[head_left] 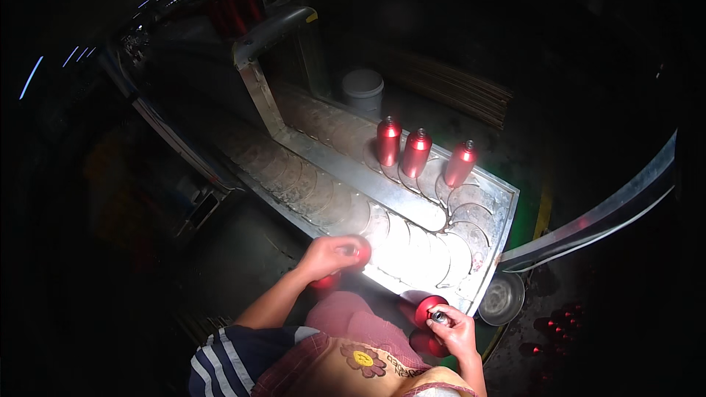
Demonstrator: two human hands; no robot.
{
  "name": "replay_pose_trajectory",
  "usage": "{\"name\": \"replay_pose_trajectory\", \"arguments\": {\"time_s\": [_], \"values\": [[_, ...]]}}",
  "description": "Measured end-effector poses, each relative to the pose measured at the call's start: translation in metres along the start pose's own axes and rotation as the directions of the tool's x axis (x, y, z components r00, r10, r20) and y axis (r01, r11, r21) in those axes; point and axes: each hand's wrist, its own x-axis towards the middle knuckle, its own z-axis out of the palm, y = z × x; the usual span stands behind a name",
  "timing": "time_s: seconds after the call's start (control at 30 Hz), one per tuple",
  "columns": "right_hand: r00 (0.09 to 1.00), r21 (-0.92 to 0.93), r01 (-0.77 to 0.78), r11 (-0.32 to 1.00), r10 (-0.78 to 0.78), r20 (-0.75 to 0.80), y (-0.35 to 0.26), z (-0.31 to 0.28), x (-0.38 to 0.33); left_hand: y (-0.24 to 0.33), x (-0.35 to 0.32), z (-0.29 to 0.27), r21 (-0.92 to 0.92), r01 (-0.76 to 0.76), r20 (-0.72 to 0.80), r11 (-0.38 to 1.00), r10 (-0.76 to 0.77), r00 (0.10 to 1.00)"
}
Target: The person repeatedly picks up red spray cans from a metal tray and places them on the floor in rows. The person handles the cans one at a time, moving them from the tray to the floor area.
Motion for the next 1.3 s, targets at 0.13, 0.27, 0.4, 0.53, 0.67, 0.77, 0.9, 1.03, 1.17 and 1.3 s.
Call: {"name": "replay_pose_trajectory", "arguments": {"time_s": [0.13, 0.27, 0.4, 0.53, 0.67, 0.77, 0.9, 1.03, 1.17, 1.3], "values": [[0.999, -0.053, 0.039, 0.998, -0.037, 0.032, -0.048, 0.057, 0.096, -0.011, 0.073, -0.053, 0.11, -0.256, -0.054, 0.96, 0.263, 0.963], [0.989, -0.241, 0.148, 0.959, -0.139, 0.055, -0.072, 0.105, 0.177, -0.028, 0.137, -0.097, 0.153, -0.145, 0.104, 0.978, 0.13, 0.986], [0.985, -0.378, 0.118, 0.918, -0.06, 0.162, -0.087, 0.124, 0.227, -0.02, 0.18, -0.112, 0.155, 0.123, 0.276, 0.98, -0.163, 0.947], [0.989, -0.436, 0.138, 0.89, -0.102, 0.105, -0.09, 0.098, 0.223, -0.011, 0.182, -0.128, 0.207, -0.075, 0.343, 0.975, 0.0, 0.939], [0.965, -0.183, 0.13, 0.974, -0.167, -0.204, -0.078, 0.056, 0.202, -0.027, 0.189, -0.144, -0.075, -0.1, 0.086, 0.992, 0.106, 0.991], [0.911, -0.049, 0.235, 0.971, -0.238, -0.336, -0.068, 0.041, 0.209, -0.043, 0.21, -0.142, -0.157, -0.148, -0.022, 0.976, 0.147, 0.989], [0.86, -0.078, 0.379, 0.922, -0.382, -0.337, -0.061, 0.025, 0.214, -0.041, 0.203, -0.125, -0.276, -0.281, -0.225, 0.919, 0.223, 0.949], [0.597, -0.247, 0.604, 0.758, -0.636, -0.49, -0.049, -0.005, 0.151, -0.015, 0.134, -0.079, -0.232, -0.452, -0.411, 0.862, 0.334, 0.848], [0.582, -0.068, 0.613, 0.787, -0.508, -0.634, -0.007, -0.041, 0.037, -0.004, 0.06, 0.036, -0.283, -0.362, -0.241, 0.888, 0.299, 0.923], [0.618, 0.114, 0.565, 0.818, -0.327, -0.715, 0.052, -0.085, -0.084, 0.002, -0.01, 0.19, -0.271, 0.011, 0.19, 0.963, 0.042, 0.981]]}}
